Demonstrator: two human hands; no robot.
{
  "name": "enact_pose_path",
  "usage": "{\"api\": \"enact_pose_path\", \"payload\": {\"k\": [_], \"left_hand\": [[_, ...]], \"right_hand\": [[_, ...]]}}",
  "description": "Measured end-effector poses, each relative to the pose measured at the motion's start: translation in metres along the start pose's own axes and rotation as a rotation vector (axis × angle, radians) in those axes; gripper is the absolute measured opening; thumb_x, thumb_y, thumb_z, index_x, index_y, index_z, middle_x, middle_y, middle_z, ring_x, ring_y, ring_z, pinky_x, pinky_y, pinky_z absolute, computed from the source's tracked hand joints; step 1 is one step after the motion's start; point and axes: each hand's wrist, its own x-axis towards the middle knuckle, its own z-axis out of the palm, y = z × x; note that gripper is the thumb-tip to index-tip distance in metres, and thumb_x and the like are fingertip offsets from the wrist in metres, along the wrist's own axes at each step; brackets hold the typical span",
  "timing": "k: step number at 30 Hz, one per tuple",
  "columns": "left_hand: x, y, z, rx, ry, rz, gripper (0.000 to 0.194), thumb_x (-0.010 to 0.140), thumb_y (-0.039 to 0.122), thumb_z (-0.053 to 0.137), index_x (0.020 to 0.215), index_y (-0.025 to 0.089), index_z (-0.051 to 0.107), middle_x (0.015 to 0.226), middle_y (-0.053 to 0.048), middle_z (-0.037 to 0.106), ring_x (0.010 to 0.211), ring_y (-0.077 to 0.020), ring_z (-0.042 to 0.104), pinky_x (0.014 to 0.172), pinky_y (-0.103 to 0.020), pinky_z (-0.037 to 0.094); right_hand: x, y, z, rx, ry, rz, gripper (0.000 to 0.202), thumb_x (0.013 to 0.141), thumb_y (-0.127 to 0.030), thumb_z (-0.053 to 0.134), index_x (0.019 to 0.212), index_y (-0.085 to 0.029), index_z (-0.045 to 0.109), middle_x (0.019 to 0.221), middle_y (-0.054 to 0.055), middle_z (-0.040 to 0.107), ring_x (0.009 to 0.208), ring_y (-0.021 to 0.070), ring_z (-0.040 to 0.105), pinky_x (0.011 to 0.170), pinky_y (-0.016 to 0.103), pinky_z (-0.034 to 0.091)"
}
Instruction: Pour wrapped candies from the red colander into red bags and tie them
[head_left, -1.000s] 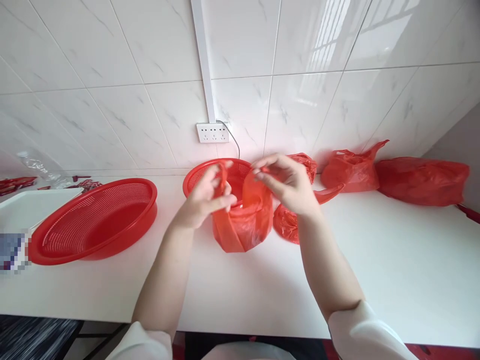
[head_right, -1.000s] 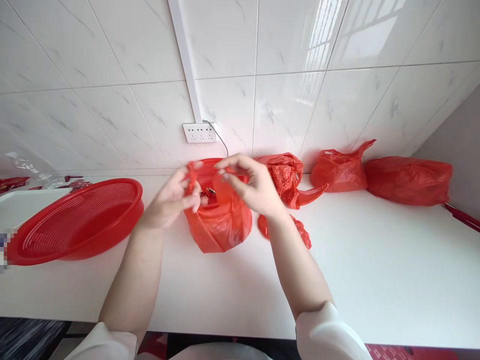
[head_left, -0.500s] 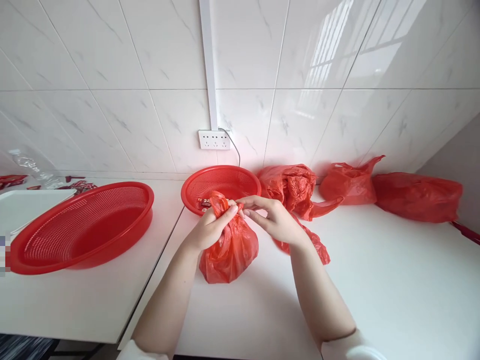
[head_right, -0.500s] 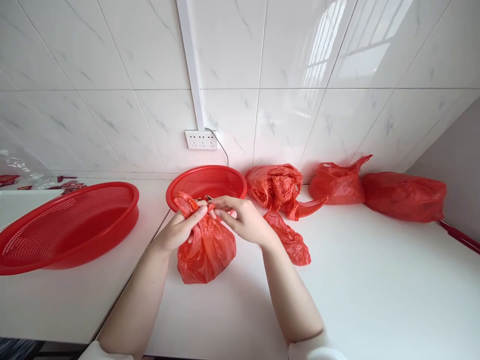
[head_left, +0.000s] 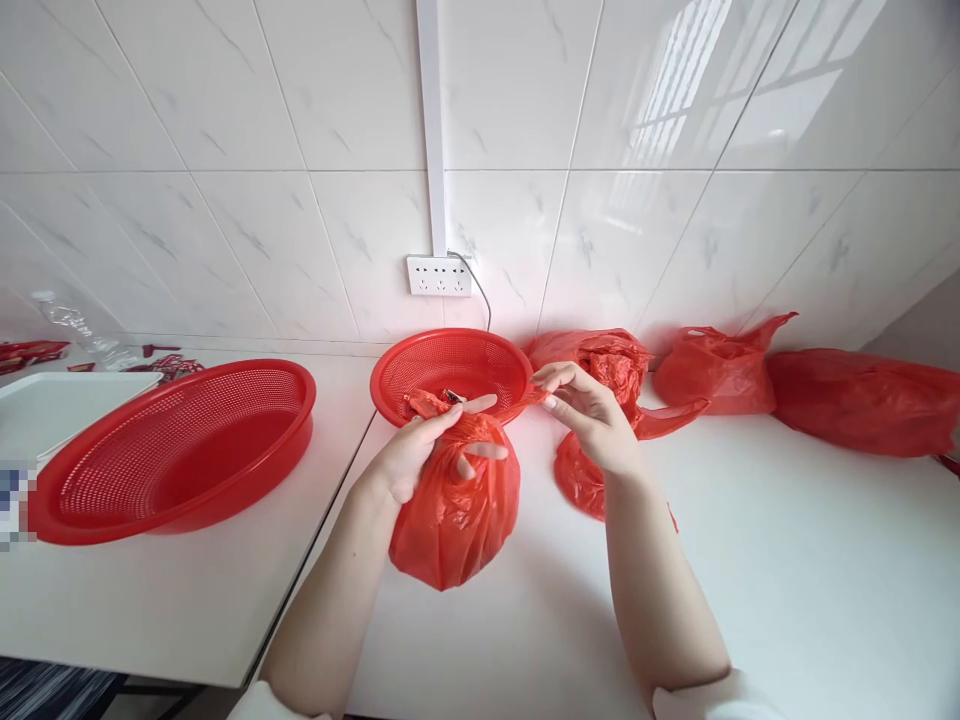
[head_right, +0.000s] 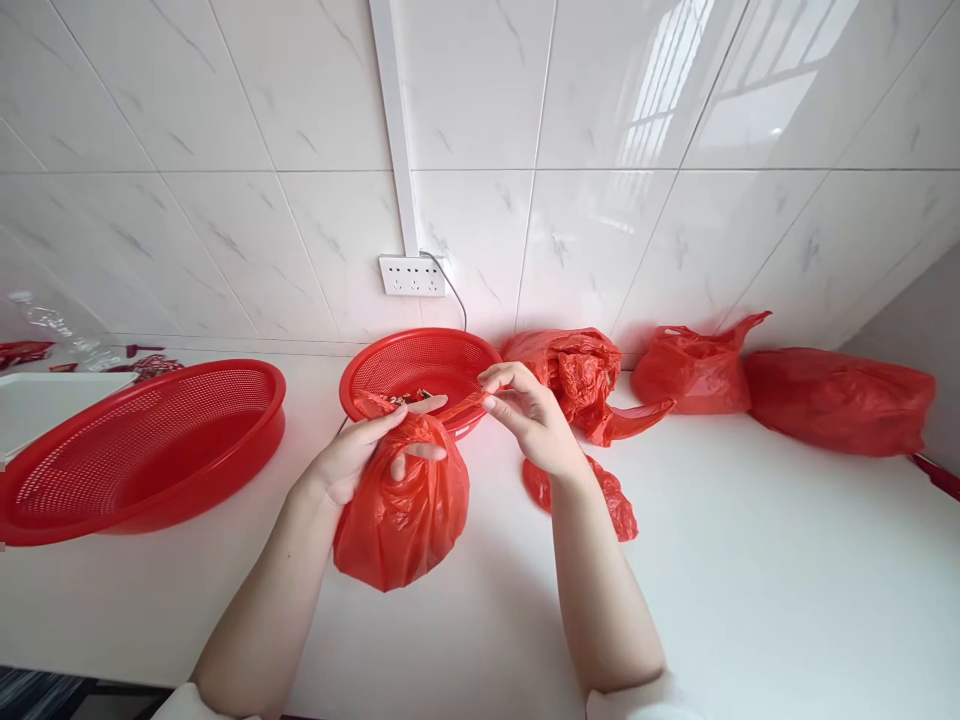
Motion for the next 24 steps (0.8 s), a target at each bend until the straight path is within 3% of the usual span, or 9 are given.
{"api": "enact_pose_path", "payload": {"k": [2, 4, 7, 9, 13, 15, 20, 22, 24], "left_hand": [[0.002, -0.002, 0.0, -0.018, -0.022, 0.044, 0.049, 0.093, 0.042, 0.047, 0.136, 0.02, 0.05, 0.059, -0.004, 0.062, 0.056, -0.0116, 0.059, 0.056, -0.02, 0.042], [0.003, -0.003, 0.0, -0.044, -0.05, 0.111, 0.043, 0.093, 0.039, 0.048, 0.13, 0.017, 0.057, 0.056, -0.002, 0.058, 0.056, -0.0098, 0.054, 0.059, -0.021, 0.041], [0.003, -0.003, -0.001, -0.034, -0.075, 0.194, 0.035, 0.091, 0.034, 0.053, 0.12, 0.019, 0.064, 0.073, -0.005, 0.064, 0.055, -0.0063, 0.046, 0.057, -0.021, 0.038], [0.0, -0.002, -0.001, 0.064, -0.062, 0.232, 0.033, 0.086, 0.029, 0.061, 0.118, 0.022, 0.064, 0.083, -0.004, 0.065, 0.054, -0.0051, 0.045, 0.056, -0.021, 0.038], [-0.009, -0.003, 0.009, 0.348, -0.092, 0.269, 0.04, 0.082, 0.021, 0.064, 0.121, 0.024, 0.057, 0.075, 0.0, 0.062, 0.057, -0.0084, 0.054, 0.065, -0.025, 0.046], [-0.012, -0.005, 0.016, 0.438, -0.151, 0.299, 0.041, 0.083, 0.021, 0.063, 0.123, 0.023, 0.054, 0.087, -0.004, 0.064, 0.063, -0.0116, 0.06, 0.067, -0.029, 0.05], [-0.01, -0.011, 0.027, 0.54, -0.19, 0.319, 0.045, 0.084, 0.024, 0.059, 0.128, 0.024, 0.047, 0.111, -0.011, 0.062, 0.069, -0.0152, 0.067, 0.068, -0.033, 0.055], [-0.008, -0.013, 0.027, 0.619, -0.155, 0.332, 0.044, 0.084, 0.022, 0.058, 0.127, 0.025, 0.049, 0.114, -0.009, 0.061, 0.067, -0.0143, 0.066, 0.068, -0.033, 0.056], [-0.006, -0.017, 0.025, 0.757, 0.004, 0.435, 0.039, 0.083, 0.019, 0.057, 0.122, 0.025, 0.054, 0.105, -0.005, 0.065, 0.068, -0.0144, 0.065, 0.071, -0.032, 0.055]], "right_hand": [[-0.003, -0.008, 0.001, 0.014, -0.039, -0.091, 0.002, 0.086, -0.026, 0.063, 0.085, -0.025, 0.061, 0.119, 0.005, 0.054, 0.119, 0.0229, 0.05, 0.101, 0.044, 0.042], [-0.006, -0.018, 0.001, -0.03, -0.21, -0.18, 0.003, 0.083, -0.024, 0.066, 0.08, -0.025, 0.065, 0.134, 0.004, 0.049, 0.131, 0.027, 0.04, 0.108, 0.049, 0.034], [-0.007, -0.031, -0.001, -0.17, -0.526, -0.214, 0.003, 0.079, -0.021, 0.07, 0.078, -0.024, 0.07, 0.15, 0.001, 0.034, 0.14, 0.0307, 0.027, 0.113, 0.053, 0.027], [-0.007, -0.032, -0.001, -0.185, -0.626, -0.19, 0.005, 0.079, -0.021, 0.068, 0.081, -0.025, 0.071, 0.151, 0.001, 0.033, 0.14, 0.0304, 0.028, 0.112, 0.055, 0.028], [-0.007, -0.022, 0.009, 0.072, -0.48, -0.089, 0.011, 0.085, -0.027, 0.061, 0.096, -0.026, 0.063, 0.143, 0.005, 0.044, 0.136, 0.0284, 0.037, 0.108, 0.054, 0.035], [-0.007, -0.014, 0.017, 0.173, -0.37, -0.01, 0.018, 0.086, -0.029, 0.06, 0.104, -0.026, 0.057, 0.14, 0.007, 0.047, 0.132, 0.027, 0.041, 0.104, 0.052, 0.04], [-0.005, -0.002, 0.032, 0.193, -0.449, 0.072, 0.06, 0.076, -0.025, 0.073, 0.129, -0.028, 0.044, 0.134, 0.009, 0.046, 0.121, 0.0223, 0.05, 0.1, 0.041, 0.046], [-0.005, -0.001, 0.032, 0.159, -0.441, 0.067, 0.068, 0.075, -0.022, 0.073, 0.135, -0.028, 0.041, 0.131, 0.008, 0.047, 0.119, 0.021, 0.05, 0.098, 0.038, 0.048], [-0.004, 0.0, 0.032, 0.125, -0.421, 0.087, 0.068, 0.078, -0.022, 0.07, 0.138, -0.03, 0.038, 0.125, 0.007, 0.048, 0.111, 0.0193, 0.053, 0.092, 0.036, 0.051]]}}
